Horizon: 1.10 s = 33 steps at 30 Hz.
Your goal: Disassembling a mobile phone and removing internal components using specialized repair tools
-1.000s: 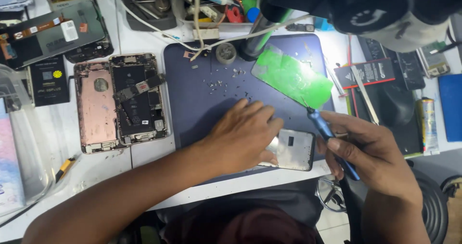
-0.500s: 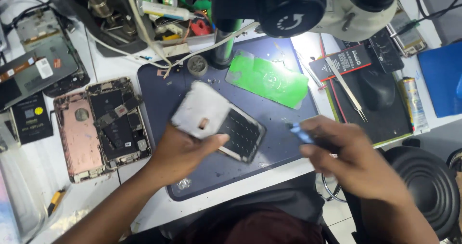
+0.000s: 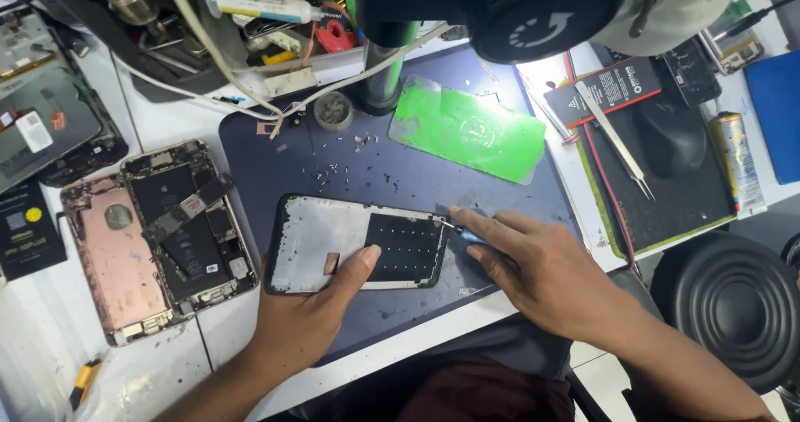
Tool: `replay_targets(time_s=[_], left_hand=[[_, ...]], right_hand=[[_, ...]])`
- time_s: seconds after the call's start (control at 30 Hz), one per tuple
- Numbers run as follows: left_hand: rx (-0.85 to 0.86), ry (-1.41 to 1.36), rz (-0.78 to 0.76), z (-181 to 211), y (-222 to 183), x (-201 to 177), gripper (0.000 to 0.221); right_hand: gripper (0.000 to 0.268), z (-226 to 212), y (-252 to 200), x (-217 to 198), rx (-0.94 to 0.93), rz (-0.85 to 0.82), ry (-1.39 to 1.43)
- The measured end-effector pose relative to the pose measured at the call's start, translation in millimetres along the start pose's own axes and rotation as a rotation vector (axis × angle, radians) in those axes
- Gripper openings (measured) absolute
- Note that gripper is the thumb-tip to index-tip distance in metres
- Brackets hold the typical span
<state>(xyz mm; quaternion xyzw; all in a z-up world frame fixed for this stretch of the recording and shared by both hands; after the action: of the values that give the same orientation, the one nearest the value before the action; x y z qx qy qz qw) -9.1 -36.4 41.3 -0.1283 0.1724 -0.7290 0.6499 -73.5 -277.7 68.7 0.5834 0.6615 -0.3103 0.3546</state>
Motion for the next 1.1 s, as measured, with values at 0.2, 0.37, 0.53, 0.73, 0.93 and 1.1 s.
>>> replay_targets(time_s=[0.2,0.37,0.53,0.73,0.93,1.1], left_hand=[[-0.125,-0.086,0.083,-4,1,4,0.017],[-0.082,-0.055,0.084,-14,2,0,0.007],[-0.020,-0.048,0.051,-10,2,1,0.008],[-0.029,-0.022,0.074,-9,2,3,0.014],[0.029,0.146,0.090,-1,1,1,0.019],[-0.002,0.108,0.079,-4,1,1,0.021]], right_hand=[[0.046,4,0,3,0.005,-0.002,-0.012],[0.047,5,-1,4,0.050,-0.003,-0.033],[0.050,4,-4,4,0.067,-0.018,-0.073],[0.050,5,-5,6,0.093,-0.010,-0.097],[0.050,5,-5,8,0.086,-0.006,-0.120],[0.049,4,-4,8,0.111,-0.013,-0.119]])
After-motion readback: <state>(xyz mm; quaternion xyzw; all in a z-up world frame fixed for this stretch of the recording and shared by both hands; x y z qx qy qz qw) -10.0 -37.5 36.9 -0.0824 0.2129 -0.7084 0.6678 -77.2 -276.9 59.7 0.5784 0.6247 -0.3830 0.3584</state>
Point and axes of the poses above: each hand's wrist, its own y-axis towards the middle knuckle, its own x-axis out of the palm, z = x × y, the point moved 2 cm from there along y, towards the middle knuckle, and after that the axes turned 6 degrees about z, right-handed, at the moved point
